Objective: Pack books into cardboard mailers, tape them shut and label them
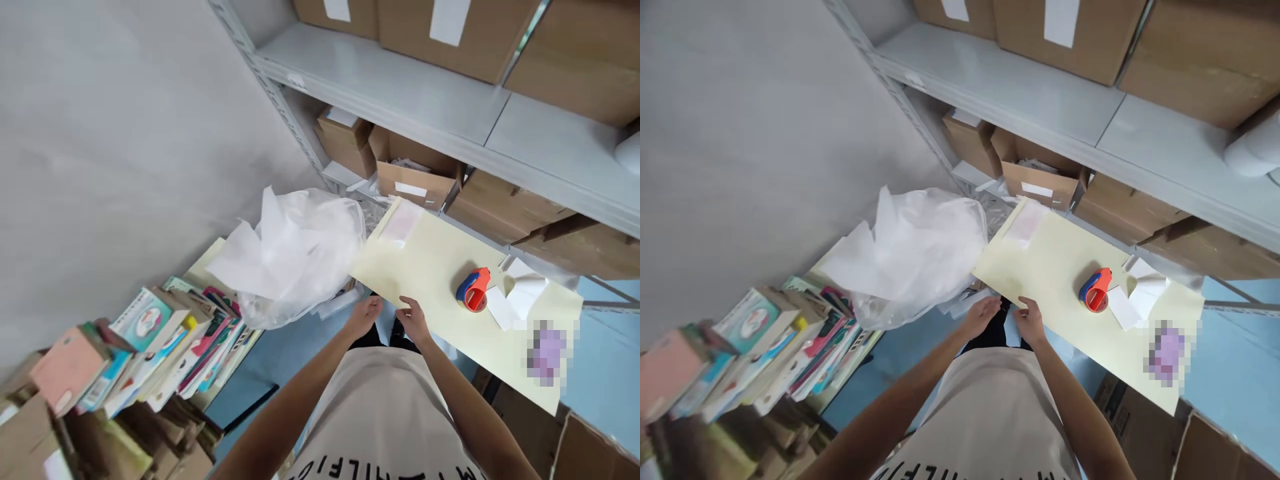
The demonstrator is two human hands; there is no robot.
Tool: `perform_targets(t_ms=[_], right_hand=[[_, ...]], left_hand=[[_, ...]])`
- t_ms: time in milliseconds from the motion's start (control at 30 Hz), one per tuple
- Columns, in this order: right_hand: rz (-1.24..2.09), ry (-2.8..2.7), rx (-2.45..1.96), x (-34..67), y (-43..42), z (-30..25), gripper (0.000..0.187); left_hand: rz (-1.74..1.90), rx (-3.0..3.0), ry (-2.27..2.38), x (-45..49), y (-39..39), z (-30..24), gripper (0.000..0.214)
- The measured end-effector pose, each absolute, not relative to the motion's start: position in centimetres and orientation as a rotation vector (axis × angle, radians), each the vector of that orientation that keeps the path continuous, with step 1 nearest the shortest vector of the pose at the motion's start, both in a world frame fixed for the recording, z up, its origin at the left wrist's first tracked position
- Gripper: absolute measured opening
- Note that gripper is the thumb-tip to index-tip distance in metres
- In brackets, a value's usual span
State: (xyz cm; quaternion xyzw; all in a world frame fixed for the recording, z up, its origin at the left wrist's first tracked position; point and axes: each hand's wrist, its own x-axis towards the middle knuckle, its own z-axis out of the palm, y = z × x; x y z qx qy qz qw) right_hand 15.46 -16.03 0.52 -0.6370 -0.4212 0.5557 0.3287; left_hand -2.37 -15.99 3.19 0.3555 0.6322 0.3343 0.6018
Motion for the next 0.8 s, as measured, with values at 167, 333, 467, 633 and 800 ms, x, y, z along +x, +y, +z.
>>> perform_targets(t_ms=[167,333,467,633,800], right_hand=[[1.535,-1.31,-1.596,14.2,-15.5,2.1,0.035],[1.62,-1.543,-1.372,11.1,-14.2,4.0,0.04],[1.677,-1.698,-1.22,6.4,-14.7,4.4,0.047],[1.804,-1.848,-1.047,-1.9,-19.5,4.7,0.05],[1.917,-2.014,-0.806,-10.6,-26.7,5.5,0.048]], left_hand=[[1.007,0.641,1.572,-3.9,-20.3,3.9,0.038],[1.274,0.56,1.682,-7.3,-23.4,6.5,0.03],[1.406,0.536,1.791,-10.5,-28.1,8.1,0.028],[1.549,0.409,1.896,-15.6,-36.4,8.3,0.034],[1.76,0.144,2.072,-21.5,-45.7,7.8,0.031]])
